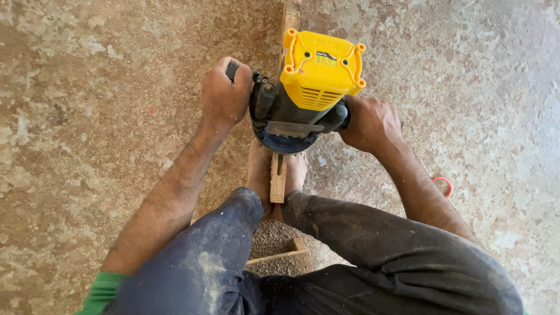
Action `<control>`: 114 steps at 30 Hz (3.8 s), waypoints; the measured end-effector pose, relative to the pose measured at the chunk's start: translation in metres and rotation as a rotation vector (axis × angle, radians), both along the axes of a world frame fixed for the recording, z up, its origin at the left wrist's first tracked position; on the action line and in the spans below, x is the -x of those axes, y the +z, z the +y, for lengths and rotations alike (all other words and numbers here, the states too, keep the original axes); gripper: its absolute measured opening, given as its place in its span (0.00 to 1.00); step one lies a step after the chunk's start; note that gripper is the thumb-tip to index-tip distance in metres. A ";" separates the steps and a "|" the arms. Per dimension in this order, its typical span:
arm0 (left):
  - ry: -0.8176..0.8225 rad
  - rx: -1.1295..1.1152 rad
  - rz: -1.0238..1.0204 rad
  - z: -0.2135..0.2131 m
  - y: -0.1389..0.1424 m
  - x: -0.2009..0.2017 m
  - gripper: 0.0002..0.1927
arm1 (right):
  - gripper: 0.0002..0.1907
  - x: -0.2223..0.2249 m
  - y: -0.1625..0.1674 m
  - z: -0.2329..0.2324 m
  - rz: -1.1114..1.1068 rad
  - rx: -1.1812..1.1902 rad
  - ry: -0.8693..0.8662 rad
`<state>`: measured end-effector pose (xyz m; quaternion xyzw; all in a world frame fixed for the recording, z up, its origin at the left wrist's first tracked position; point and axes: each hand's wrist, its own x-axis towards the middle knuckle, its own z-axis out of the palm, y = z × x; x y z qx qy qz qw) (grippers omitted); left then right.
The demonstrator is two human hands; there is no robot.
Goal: The person uses a handheld electric router to carve a decorative floral pattern into a rectangular wooden plank. They guide the tool along the plank's length, creating elongated recessed slots, then lift the router and set the finished piece aside.
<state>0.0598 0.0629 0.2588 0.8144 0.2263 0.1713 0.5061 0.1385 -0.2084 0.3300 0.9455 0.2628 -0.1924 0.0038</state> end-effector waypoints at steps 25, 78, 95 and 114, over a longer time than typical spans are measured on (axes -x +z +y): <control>-0.005 0.010 -0.138 -0.005 0.004 0.010 0.14 | 0.07 0.000 -0.015 -0.008 -0.068 0.016 0.064; -0.061 0.038 0.087 0.007 0.000 -0.008 0.16 | 0.10 -0.005 0.007 0.002 0.035 -0.028 0.019; -0.049 0.064 0.058 0.006 0.000 -0.001 0.16 | 0.08 -0.001 -0.001 -0.002 -0.011 -0.026 0.067; -0.055 0.044 0.009 0.005 -0.007 0.002 0.15 | 0.08 0.000 -0.007 -0.002 0.000 0.111 0.049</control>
